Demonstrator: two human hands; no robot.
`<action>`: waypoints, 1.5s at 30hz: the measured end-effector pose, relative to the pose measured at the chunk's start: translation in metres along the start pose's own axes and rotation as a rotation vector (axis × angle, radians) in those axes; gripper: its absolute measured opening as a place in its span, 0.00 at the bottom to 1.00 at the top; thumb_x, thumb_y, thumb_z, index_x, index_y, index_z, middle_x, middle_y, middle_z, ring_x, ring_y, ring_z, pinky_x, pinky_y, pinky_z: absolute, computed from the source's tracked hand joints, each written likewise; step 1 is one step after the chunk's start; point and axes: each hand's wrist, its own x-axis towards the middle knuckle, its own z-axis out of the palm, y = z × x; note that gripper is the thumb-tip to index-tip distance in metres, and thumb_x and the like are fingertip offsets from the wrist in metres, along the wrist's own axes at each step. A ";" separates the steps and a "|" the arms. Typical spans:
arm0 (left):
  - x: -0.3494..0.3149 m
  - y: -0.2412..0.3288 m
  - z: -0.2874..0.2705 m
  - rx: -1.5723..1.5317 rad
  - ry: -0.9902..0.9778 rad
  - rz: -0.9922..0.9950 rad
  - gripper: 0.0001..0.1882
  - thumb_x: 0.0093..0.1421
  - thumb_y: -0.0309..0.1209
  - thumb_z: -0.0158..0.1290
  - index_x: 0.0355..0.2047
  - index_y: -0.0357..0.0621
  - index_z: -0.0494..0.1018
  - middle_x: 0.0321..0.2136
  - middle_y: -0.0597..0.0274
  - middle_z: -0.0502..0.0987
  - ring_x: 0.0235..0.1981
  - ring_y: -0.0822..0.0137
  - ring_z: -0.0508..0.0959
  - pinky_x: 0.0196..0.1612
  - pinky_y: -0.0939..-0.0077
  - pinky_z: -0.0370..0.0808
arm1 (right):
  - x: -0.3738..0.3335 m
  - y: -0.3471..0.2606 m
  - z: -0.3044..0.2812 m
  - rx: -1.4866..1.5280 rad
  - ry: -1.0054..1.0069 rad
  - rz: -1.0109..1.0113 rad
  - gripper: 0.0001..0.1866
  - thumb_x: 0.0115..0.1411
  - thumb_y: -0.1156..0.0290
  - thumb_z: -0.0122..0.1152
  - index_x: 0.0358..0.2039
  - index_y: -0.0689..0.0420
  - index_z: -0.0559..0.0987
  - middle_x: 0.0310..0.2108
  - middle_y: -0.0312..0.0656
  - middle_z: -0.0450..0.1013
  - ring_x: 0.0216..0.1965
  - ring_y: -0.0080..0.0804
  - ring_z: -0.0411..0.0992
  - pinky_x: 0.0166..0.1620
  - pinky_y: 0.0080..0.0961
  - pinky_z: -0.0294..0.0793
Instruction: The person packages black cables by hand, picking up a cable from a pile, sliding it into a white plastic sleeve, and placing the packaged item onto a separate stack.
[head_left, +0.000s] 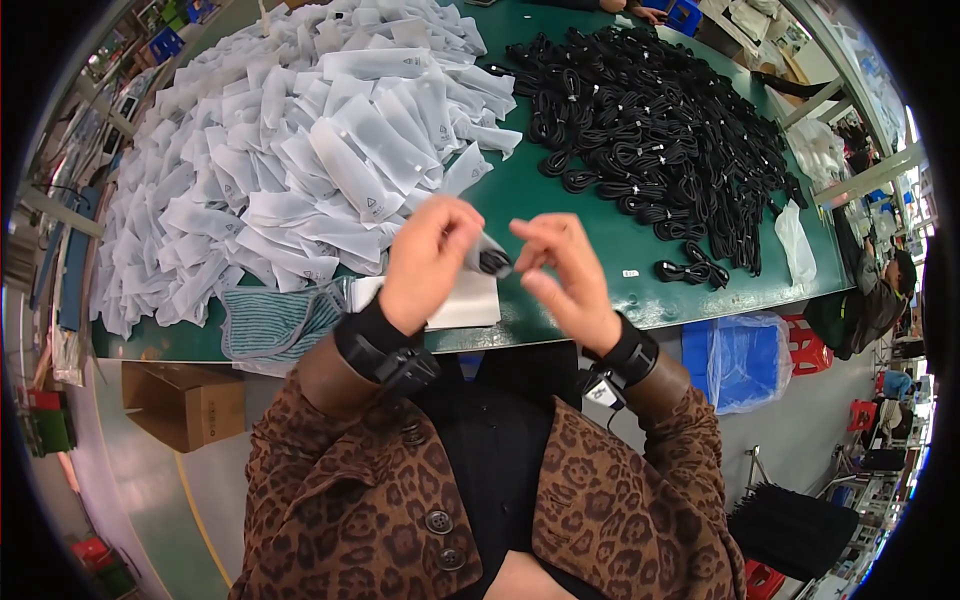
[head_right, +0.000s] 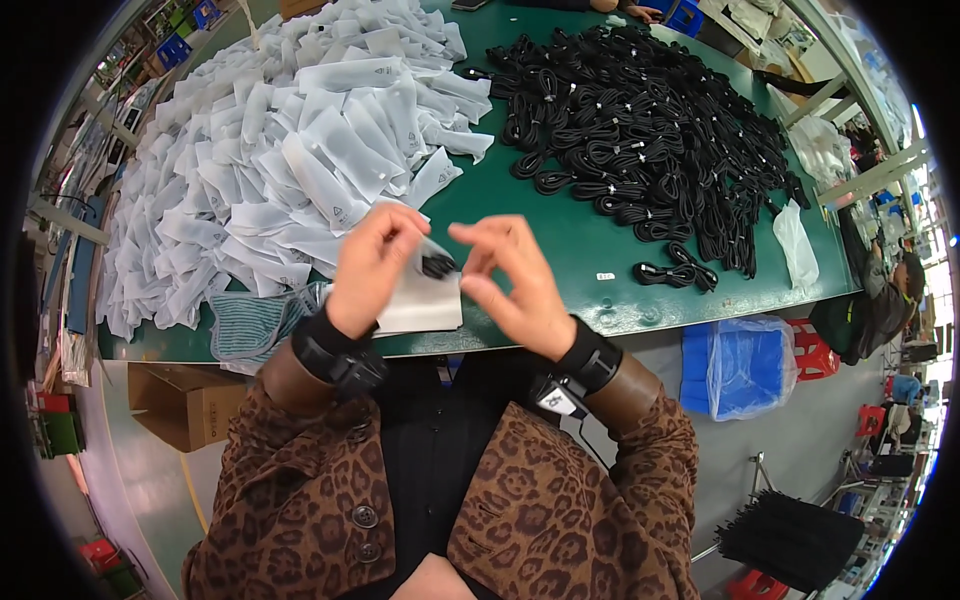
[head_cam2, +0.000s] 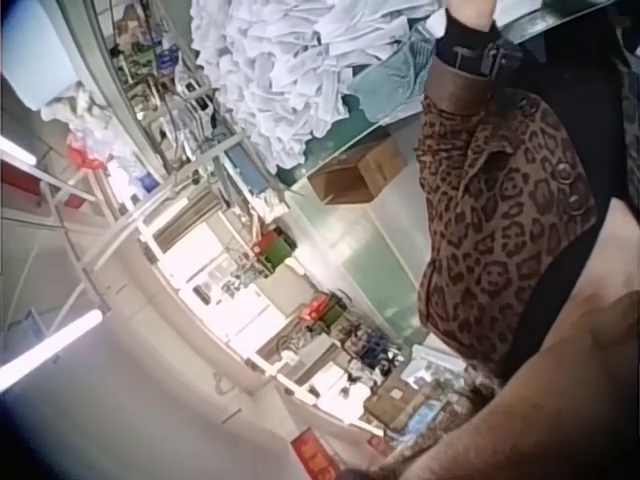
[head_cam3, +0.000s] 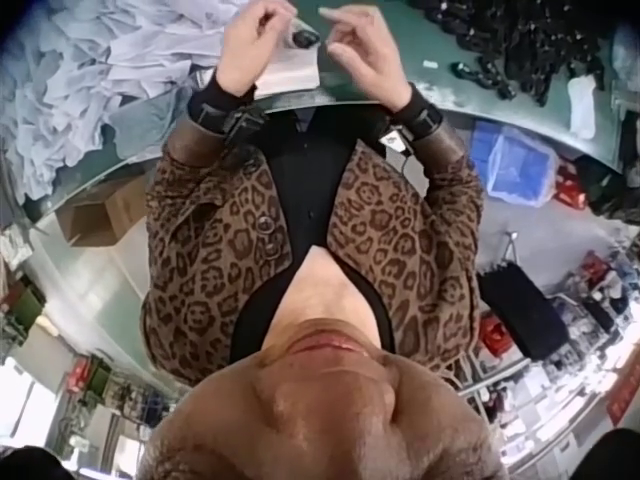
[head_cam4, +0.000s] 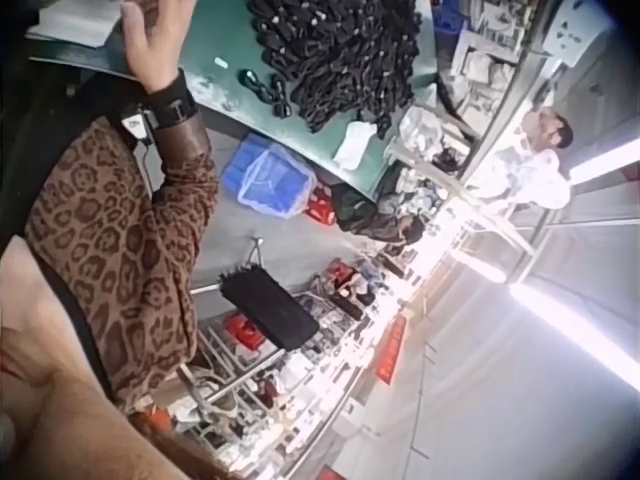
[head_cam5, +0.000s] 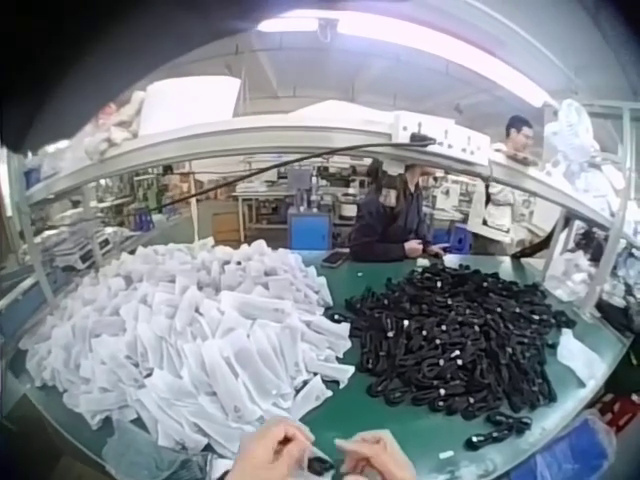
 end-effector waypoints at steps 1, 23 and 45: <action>0.010 0.003 -0.009 -0.090 0.003 -0.089 0.04 0.64 0.24 0.53 0.31 0.38 0.71 0.30 0.63 0.73 0.30 0.70 0.72 0.34 0.74 0.70 | 0.010 0.009 -0.004 -0.058 0.040 -0.017 0.14 0.63 0.75 0.60 0.50 0.61 0.78 0.42 0.42 0.70 0.38 0.30 0.70 0.41 0.22 0.71; 0.163 0.008 -0.161 -0.130 0.374 -0.078 0.16 0.70 0.37 0.49 0.44 0.33 0.71 0.28 0.62 0.76 0.25 0.72 0.76 0.29 0.81 0.70 | 0.030 0.126 -0.047 -1.265 -0.109 0.051 0.14 0.50 0.69 0.63 0.34 0.59 0.70 0.24 0.42 0.72 0.30 0.44 0.73 0.33 0.40 0.71; -0.062 -0.039 0.022 0.605 -0.163 0.248 0.10 0.56 0.27 0.61 0.37 0.41 0.74 0.32 0.58 0.71 0.34 0.56 0.76 0.35 0.67 0.73 | -0.033 0.073 -0.025 -0.748 -0.031 -0.034 0.17 0.54 0.78 0.67 0.44 0.63 0.73 0.32 0.49 0.74 0.34 0.52 0.75 0.36 0.40 0.74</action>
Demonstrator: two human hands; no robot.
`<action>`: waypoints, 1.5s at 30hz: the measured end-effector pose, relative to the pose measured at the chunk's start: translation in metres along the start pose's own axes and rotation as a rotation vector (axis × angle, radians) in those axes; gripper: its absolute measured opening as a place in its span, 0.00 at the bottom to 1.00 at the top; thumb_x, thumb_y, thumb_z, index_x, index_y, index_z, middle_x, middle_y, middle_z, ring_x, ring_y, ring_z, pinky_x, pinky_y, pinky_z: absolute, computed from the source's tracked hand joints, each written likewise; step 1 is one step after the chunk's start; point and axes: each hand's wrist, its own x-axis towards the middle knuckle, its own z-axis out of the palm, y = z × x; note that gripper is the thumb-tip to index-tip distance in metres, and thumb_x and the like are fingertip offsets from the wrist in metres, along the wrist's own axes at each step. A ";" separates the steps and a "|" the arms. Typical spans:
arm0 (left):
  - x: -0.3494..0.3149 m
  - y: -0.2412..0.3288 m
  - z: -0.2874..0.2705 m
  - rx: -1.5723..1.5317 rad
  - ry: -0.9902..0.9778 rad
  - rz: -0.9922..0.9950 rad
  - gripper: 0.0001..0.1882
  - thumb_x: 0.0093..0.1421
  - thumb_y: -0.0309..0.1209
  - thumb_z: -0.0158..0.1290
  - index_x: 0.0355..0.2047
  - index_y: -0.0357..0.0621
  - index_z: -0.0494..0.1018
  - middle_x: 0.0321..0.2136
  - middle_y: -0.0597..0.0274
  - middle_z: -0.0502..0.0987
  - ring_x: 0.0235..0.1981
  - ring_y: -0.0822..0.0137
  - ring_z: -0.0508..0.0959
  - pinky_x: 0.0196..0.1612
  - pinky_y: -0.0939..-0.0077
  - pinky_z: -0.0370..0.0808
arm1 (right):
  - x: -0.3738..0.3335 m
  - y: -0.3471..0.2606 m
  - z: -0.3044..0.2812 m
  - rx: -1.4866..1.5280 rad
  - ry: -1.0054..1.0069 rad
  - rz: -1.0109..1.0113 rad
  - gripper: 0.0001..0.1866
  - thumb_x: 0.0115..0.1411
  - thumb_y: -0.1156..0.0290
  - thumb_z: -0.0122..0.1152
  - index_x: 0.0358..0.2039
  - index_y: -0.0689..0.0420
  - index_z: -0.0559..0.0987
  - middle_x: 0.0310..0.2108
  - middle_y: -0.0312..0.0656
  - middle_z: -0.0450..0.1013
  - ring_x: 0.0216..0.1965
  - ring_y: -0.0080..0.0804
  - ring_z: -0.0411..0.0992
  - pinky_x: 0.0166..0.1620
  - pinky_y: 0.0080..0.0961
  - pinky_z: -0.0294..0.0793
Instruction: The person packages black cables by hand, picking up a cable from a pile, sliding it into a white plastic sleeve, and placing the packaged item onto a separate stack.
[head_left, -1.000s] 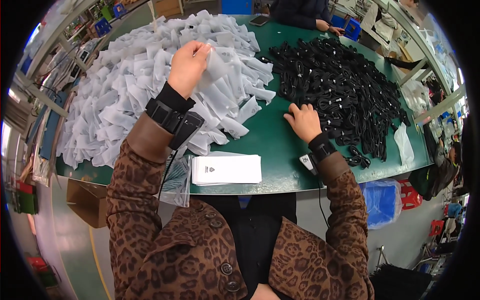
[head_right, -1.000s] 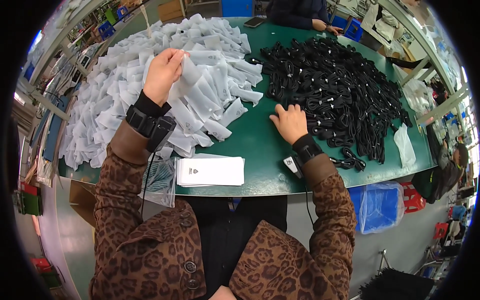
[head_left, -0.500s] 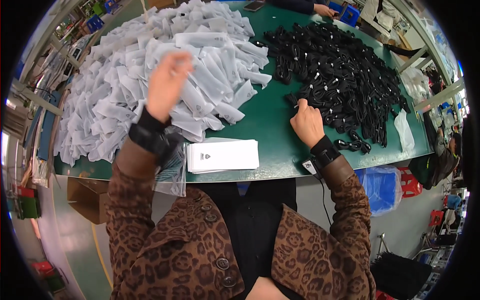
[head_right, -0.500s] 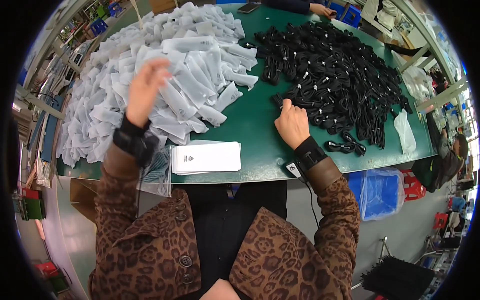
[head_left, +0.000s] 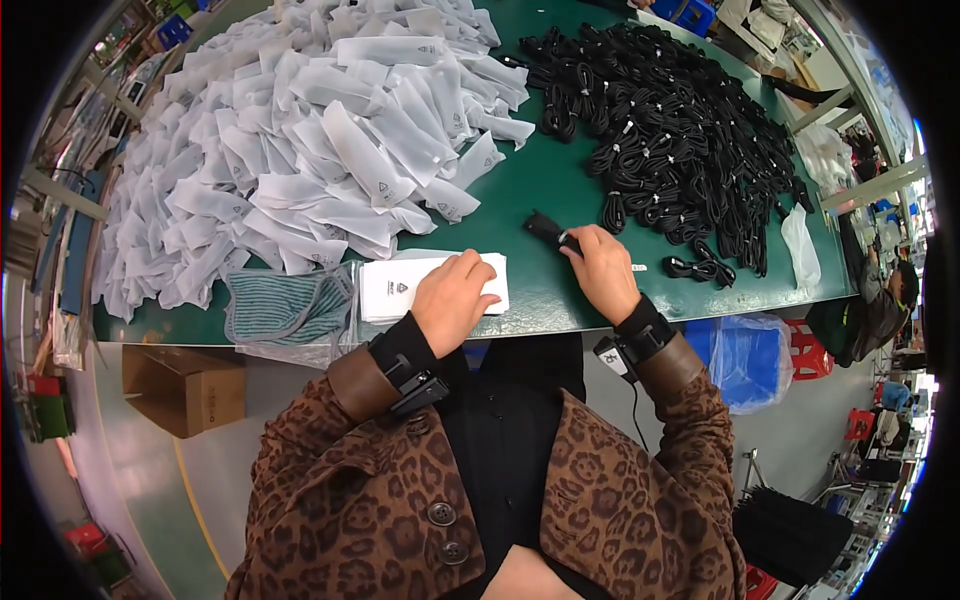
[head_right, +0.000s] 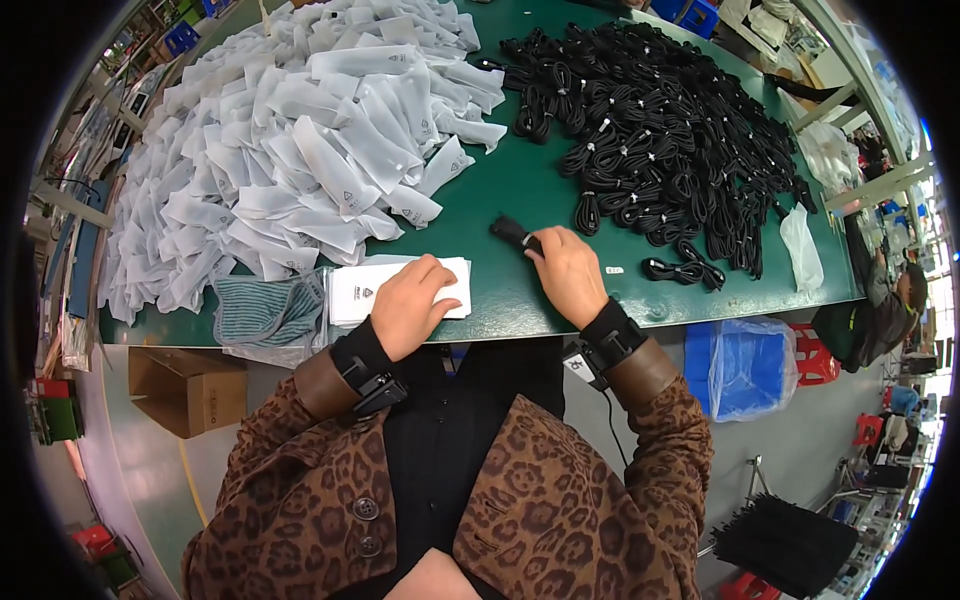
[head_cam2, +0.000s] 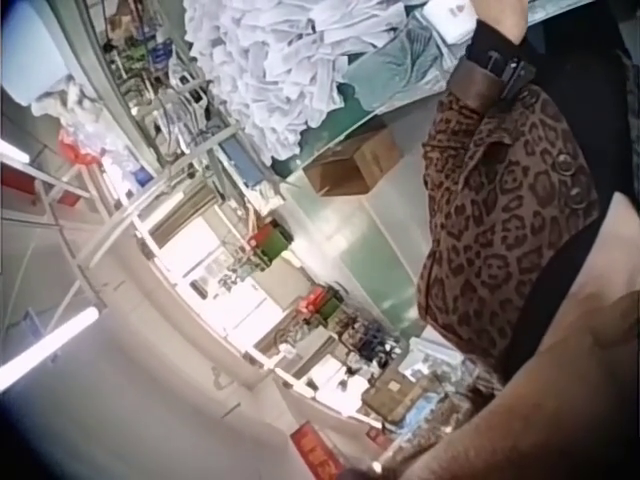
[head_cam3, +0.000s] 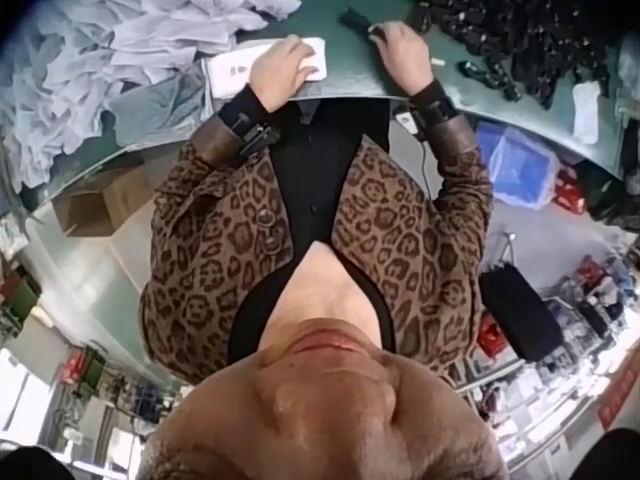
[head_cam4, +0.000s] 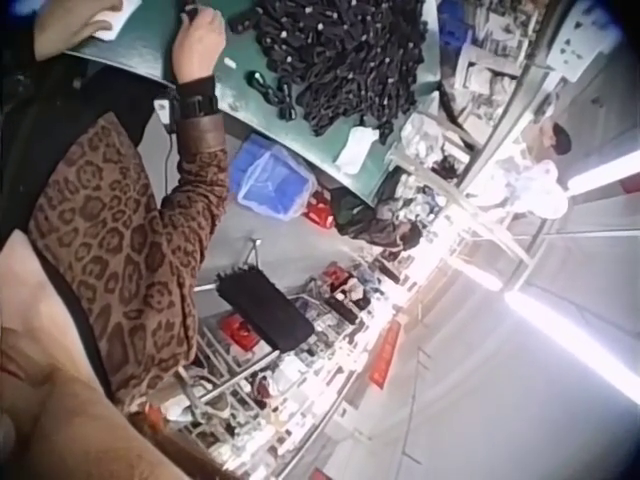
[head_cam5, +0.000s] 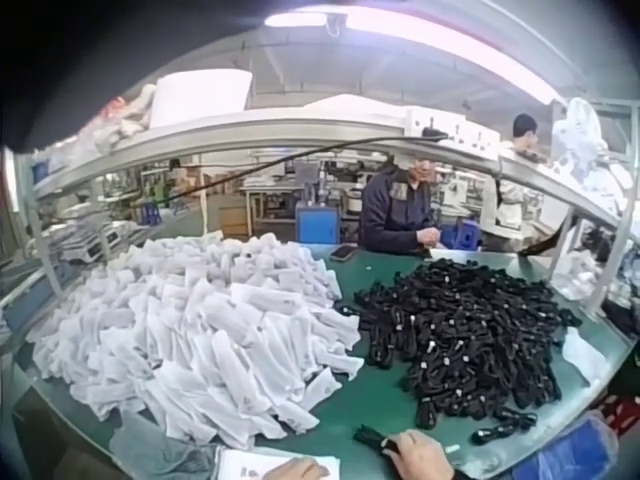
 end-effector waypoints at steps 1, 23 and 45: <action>0.001 -0.001 0.003 0.013 -0.011 -0.033 0.09 0.56 0.27 0.61 0.36 0.41 0.74 0.31 0.59 0.71 0.34 0.56 0.76 0.35 0.66 0.73 | -0.002 -0.006 -0.003 0.031 -0.004 -0.006 0.17 0.54 0.78 0.67 0.43 0.63 0.74 0.32 0.49 0.74 0.34 0.52 0.75 0.35 0.40 0.74; 0.000 0.000 -0.001 -0.272 0.004 -0.280 0.04 0.57 0.22 0.57 0.31 0.37 0.72 0.28 0.55 0.73 0.28 0.54 0.76 0.33 0.67 0.73 | -0.036 -0.061 -0.020 0.111 0.034 -0.037 0.21 0.49 0.80 0.69 0.45 0.63 0.75 0.32 0.46 0.72 0.28 0.46 0.73 0.29 0.35 0.72; 0.005 0.005 -0.005 -0.351 0.038 -0.298 0.04 0.56 0.18 0.54 0.32 0.36 0.72 0.28 0.55 0.72 0.27 0.60 0.75 0.31 0.73 0.71 | -0.037 -0.054 -0.021 0.024 -0.096 -0.200 0.26 0.46 0.79 0.69 0.48 0.63 0.74 0.30 0.44 0.68 0.29 0.44 0.72 0.33 0.36 0.73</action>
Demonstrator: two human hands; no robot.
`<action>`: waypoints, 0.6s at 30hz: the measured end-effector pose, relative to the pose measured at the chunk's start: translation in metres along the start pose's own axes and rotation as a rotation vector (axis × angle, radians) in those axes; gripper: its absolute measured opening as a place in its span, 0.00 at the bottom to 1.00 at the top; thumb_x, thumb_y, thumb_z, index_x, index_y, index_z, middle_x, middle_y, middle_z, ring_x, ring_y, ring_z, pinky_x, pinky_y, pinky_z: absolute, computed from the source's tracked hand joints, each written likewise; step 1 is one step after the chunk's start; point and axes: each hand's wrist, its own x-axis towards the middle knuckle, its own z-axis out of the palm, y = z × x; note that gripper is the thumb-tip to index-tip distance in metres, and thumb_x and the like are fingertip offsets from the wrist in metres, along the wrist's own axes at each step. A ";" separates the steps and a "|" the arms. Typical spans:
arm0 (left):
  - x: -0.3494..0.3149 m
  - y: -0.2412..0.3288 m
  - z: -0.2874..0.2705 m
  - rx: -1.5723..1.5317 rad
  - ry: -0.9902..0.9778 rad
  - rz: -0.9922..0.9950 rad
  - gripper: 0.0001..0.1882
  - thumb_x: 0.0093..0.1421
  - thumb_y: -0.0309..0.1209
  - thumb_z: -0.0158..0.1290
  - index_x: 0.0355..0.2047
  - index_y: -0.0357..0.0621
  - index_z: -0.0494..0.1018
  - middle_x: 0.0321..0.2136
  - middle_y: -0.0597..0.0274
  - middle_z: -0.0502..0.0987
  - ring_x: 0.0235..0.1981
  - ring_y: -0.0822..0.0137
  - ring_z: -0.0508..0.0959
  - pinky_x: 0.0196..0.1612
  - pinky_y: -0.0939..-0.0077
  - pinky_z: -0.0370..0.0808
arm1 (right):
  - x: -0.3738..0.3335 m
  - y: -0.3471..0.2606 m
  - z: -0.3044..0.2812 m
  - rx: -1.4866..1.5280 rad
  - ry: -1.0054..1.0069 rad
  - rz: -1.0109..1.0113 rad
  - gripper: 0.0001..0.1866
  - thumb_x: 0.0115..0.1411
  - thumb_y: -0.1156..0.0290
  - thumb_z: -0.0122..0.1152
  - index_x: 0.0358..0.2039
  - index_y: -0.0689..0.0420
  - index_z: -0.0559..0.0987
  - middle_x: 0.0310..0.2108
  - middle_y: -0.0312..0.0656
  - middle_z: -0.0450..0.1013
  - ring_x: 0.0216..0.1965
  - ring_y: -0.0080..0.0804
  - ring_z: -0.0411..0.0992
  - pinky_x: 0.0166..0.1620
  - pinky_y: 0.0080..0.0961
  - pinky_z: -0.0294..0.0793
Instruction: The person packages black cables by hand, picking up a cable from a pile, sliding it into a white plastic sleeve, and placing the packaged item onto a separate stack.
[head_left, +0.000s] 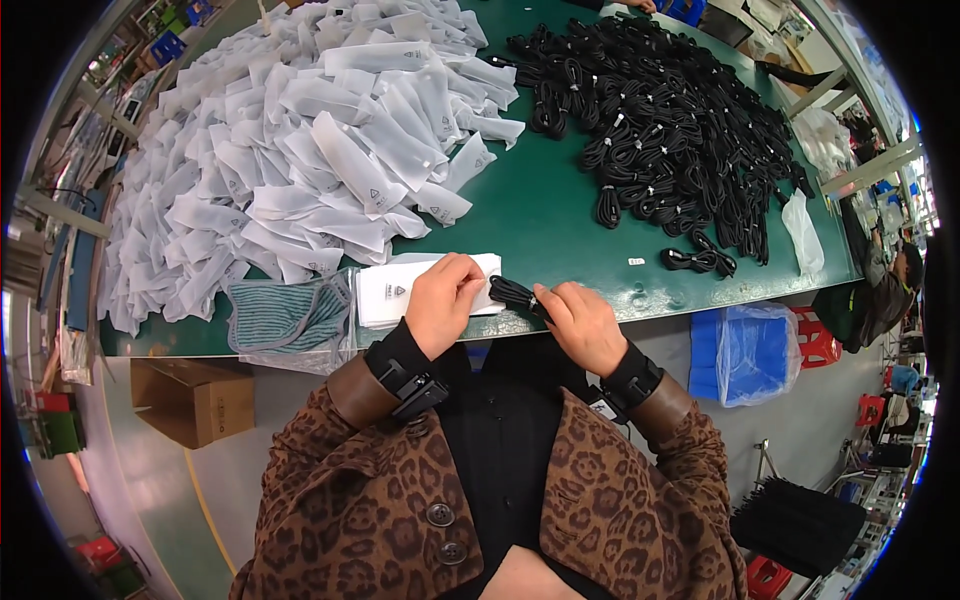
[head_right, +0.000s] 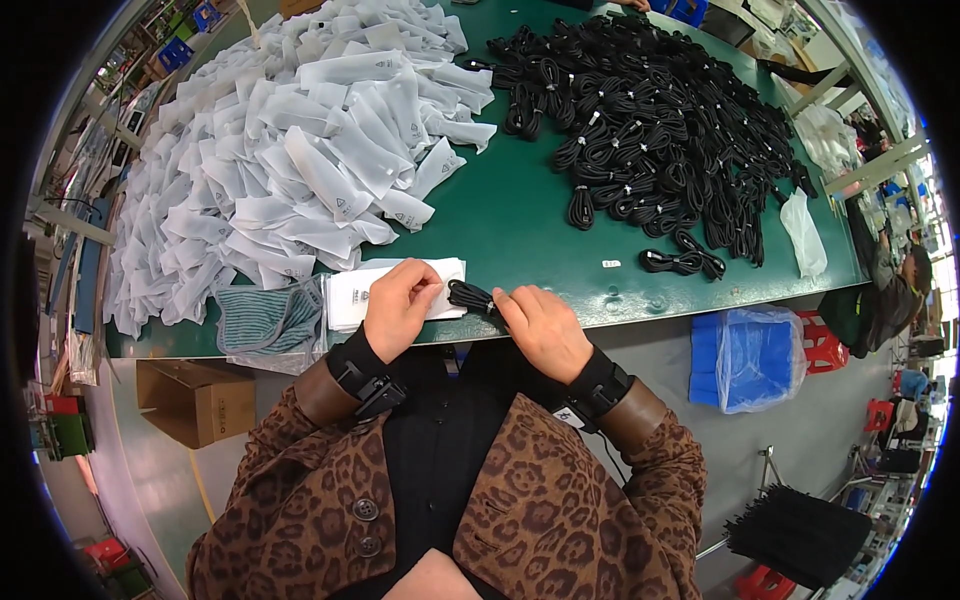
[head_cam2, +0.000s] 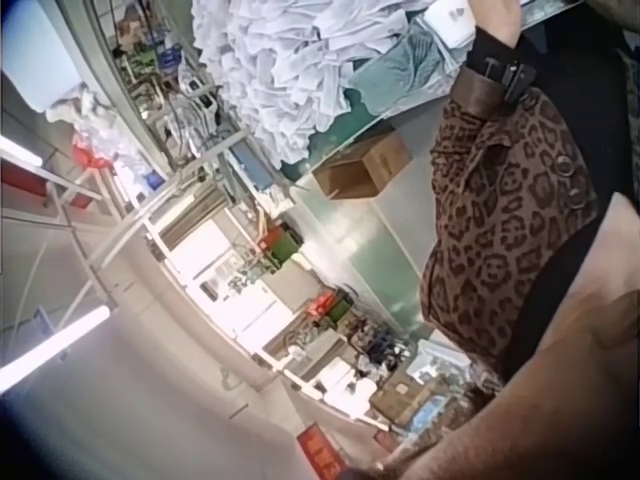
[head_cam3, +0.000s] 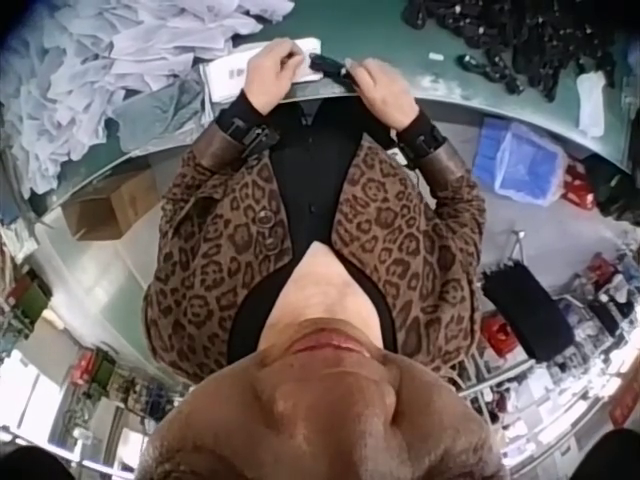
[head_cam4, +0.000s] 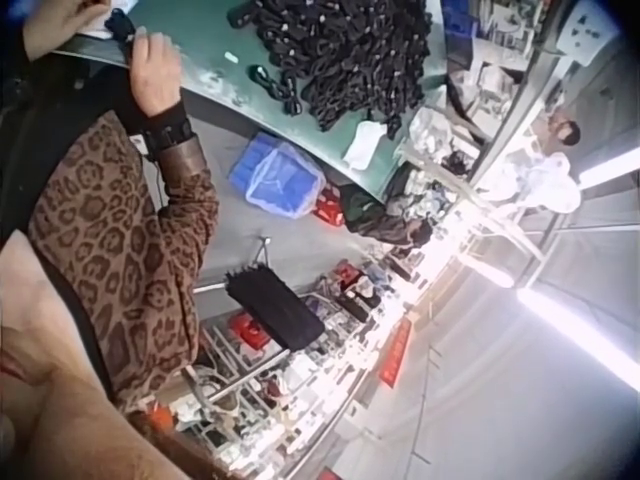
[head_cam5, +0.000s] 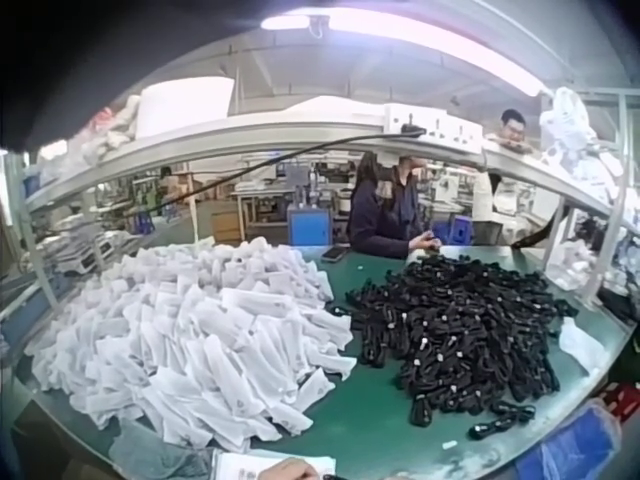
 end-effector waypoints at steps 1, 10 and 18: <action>-0.001 0.002 0.000 0.008 -0.007 0.049 0.04 0.56 0.18 0.55 0.32 0.36 0.72 0.28 0.55 0.72 0.28 0.60 0.75 0.32 0.72 0.71 | 0.000 0.001 -0.001 -0.005 -0.016 -0.024 0.26 0.46 0.79 0.69 0.48 0.63 0.74 0.30 0.44 0.68 0.29 0.44 0.72 0.33 0.36 0.73; -0.001 0.009 -0.005 0.086 -0.129 0.403 0.07 0.52 0.16 0.56 0.31 0.38 0.72 0.36 0.56 0.72 0.37 0.53 0.73 0.40 0.67 0.72 | 0.002 0.016 -0.001 0.730 -0.243 0.395 0.18 0.56 0.73 0.66 0.47 0.62 0.76 0.36 0.43 0.73 0.31 0.36 0.73 0.35 0.30 0.73; 0.021 0.019 -0.012 0.134 -0.020 0.387 0.10 0.51 0.16 0.57 0.31 0.39 0.69 0.37 0.55 0.72 0.40 0.51 0.72 0.42 0.66 0.72 | 0.019 0.005 0.002 0.620 -0.001 0.346 0.11 0.59 0.77 0.65 0.43 0.62 0.81 0.38 0.40 0.72 0.34 0.26 0.72 0.37 0.20 0.73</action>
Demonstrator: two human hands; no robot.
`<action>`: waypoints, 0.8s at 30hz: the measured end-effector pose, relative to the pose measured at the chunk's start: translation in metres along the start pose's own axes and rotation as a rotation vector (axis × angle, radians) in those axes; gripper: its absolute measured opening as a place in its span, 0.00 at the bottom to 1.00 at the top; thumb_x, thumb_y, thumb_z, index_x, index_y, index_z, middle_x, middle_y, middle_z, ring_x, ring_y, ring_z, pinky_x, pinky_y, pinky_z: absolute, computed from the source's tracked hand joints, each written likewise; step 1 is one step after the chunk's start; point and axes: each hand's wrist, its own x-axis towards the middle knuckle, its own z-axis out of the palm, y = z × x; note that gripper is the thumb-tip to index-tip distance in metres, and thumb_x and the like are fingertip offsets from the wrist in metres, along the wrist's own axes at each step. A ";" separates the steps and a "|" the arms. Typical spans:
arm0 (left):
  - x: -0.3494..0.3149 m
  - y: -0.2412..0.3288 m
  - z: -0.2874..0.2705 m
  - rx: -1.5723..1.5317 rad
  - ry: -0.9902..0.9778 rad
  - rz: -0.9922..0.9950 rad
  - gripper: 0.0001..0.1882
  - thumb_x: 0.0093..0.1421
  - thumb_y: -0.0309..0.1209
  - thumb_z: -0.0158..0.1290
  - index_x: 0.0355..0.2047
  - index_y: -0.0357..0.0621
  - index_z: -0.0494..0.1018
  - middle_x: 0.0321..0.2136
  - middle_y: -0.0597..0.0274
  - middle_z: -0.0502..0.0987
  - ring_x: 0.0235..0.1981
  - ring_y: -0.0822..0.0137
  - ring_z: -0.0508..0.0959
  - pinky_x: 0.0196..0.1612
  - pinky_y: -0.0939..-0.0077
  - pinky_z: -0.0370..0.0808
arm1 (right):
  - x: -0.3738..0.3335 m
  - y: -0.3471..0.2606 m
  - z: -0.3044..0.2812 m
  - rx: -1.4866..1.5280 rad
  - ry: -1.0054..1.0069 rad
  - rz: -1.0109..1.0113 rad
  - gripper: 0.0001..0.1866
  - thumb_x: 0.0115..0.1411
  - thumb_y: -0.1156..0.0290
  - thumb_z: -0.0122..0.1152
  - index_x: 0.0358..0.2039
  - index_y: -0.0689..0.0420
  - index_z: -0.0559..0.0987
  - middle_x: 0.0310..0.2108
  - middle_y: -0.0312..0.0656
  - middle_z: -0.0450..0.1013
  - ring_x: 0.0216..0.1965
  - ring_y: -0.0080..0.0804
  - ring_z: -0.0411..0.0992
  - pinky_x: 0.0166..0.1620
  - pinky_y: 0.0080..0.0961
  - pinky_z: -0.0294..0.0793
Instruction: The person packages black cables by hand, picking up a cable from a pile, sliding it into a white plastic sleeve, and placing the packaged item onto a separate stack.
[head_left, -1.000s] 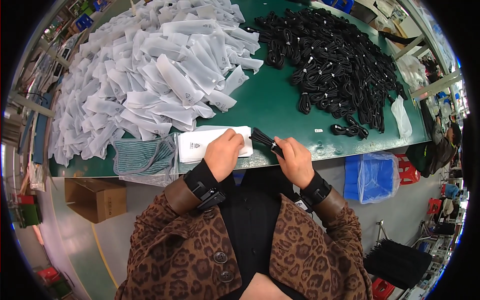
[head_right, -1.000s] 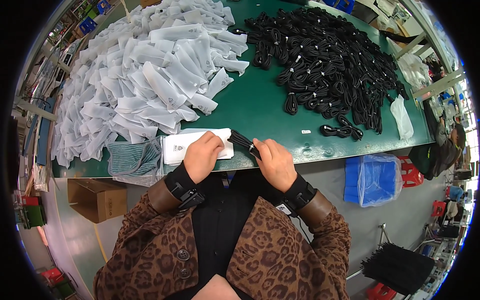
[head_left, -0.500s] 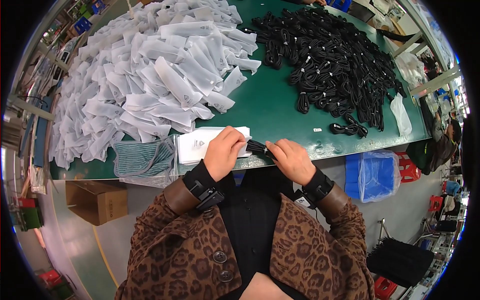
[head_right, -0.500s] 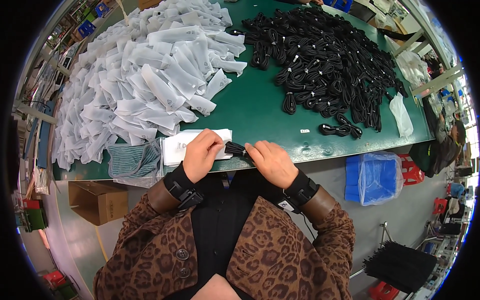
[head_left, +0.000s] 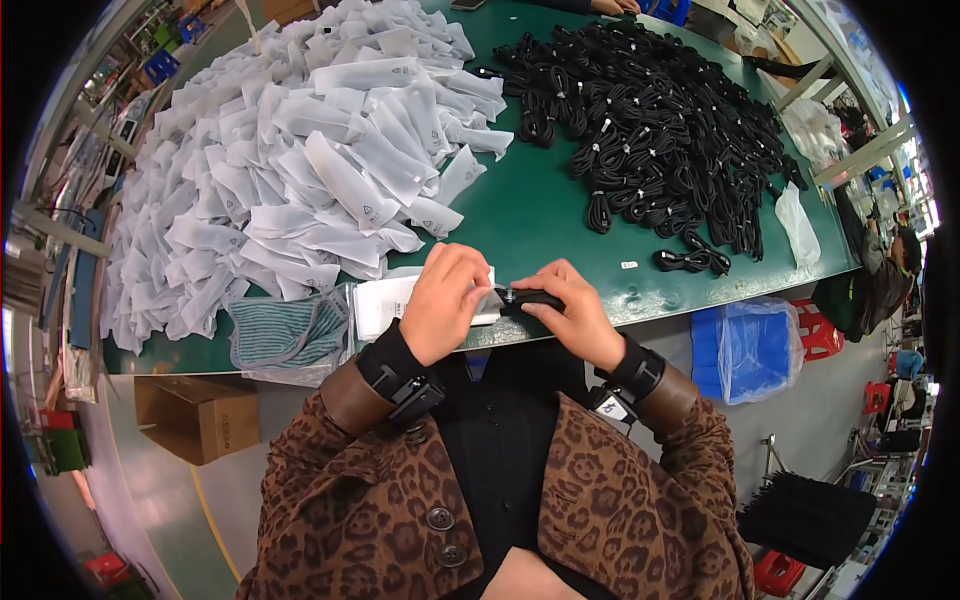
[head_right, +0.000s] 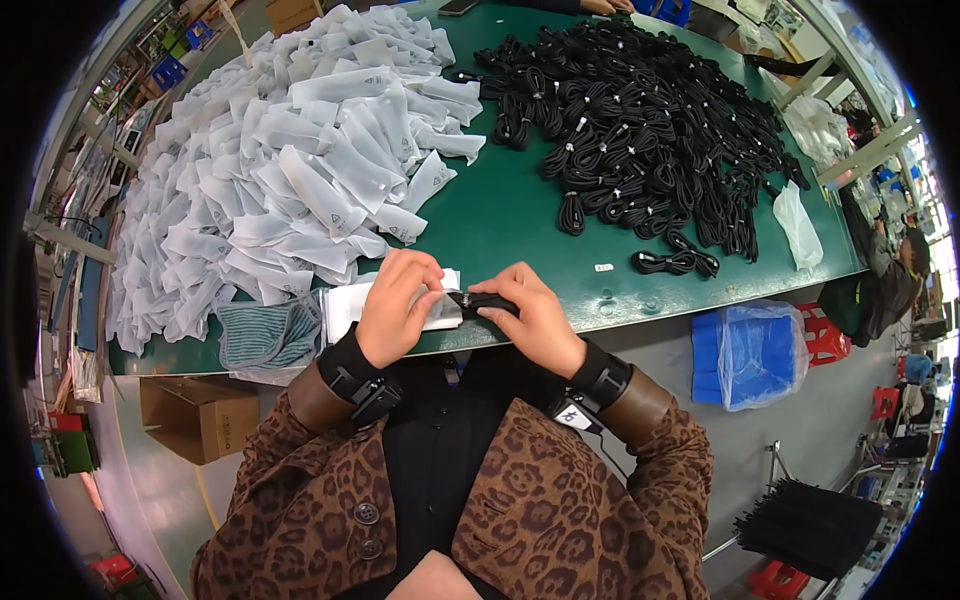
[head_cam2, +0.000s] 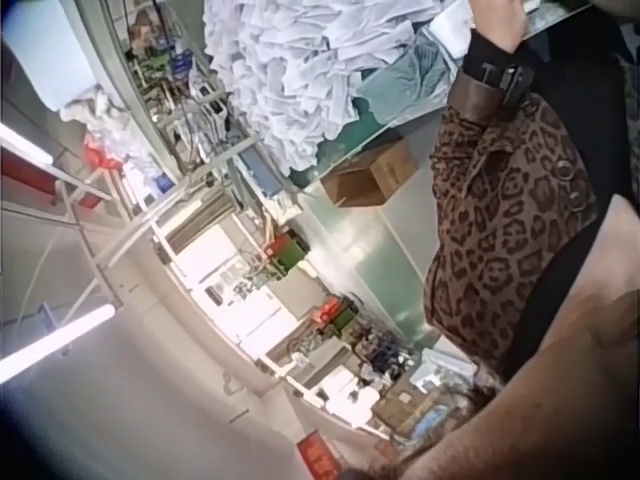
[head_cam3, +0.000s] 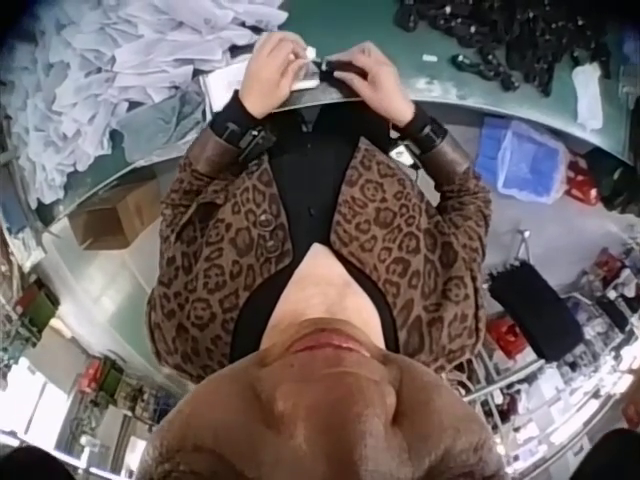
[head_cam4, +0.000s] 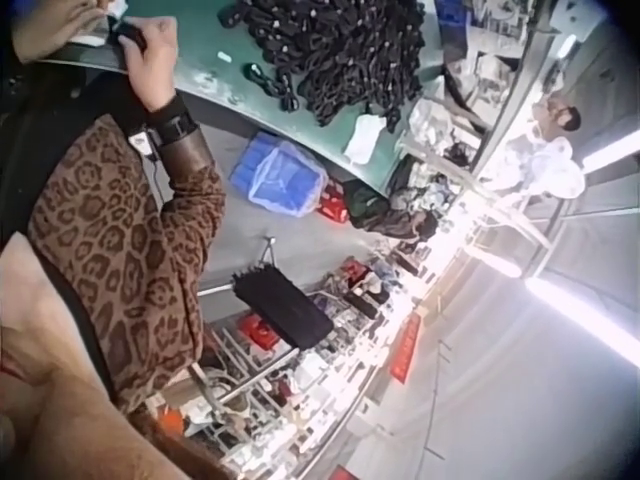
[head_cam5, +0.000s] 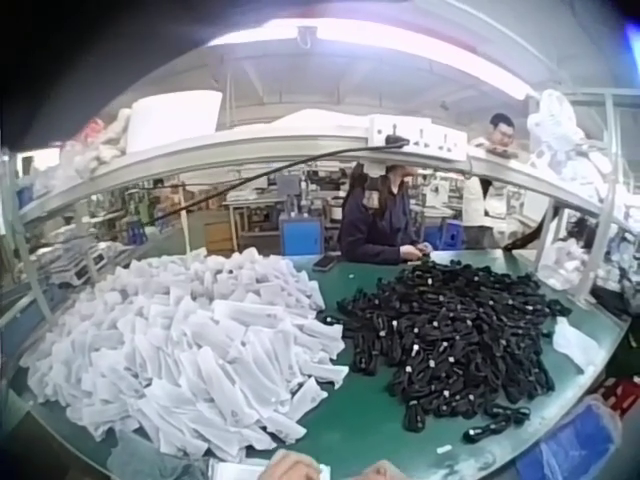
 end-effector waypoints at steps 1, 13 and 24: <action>0.003 0.000 -0.001 0.001 0.002 0.007 0.10 0.51 0.16 0.57 0.31 0.39 0.69 0.37 0.55 0.72 0.40 0.51 0.72 0.42 0.66 0.72 | 0.004 -0.002 -0.001 -0.038 0.022 -0.077 0.12 0.58 0.78 0.65 0.44 0.62 0.81 0.39 0.39 0.72 0.36 0.25 0.71 0.37 0.19 0.72; 0.038 -0.003 -0.017 -0.509 -0.092 -0.336 0.02 0.65 0.25 0.51 0.34 0.40 0.69 0.45 0.61 0.73 0.44 0.72 0.72 0.46 0.76 0.72 | 0.035 -0.029 -0.009 0.703 0.154 0.131 0.21 0.59 0.84 0.61 0.53 0.63 0.73 0.42 0.39 0.68 0.38 0.22 0.71 0.39 0.19 0.73; 0.130 -0.093 -0.158 -0.660 0.476 -0.356 0.13 0.68 0.37 0.53 0.47 0.42 0.74 0.41 0.65 0.78 0.42 0.73 0.76 0.47 0.74 0.73 | 0.046 -0.009 -0.032 -0.050 0.191 -0.056 0.22 0.58 0.81 0.62 0.54 0.59 0.74 0.47 0.46 0.68 0.39 0.32 0.73 0.42 0.24 0.74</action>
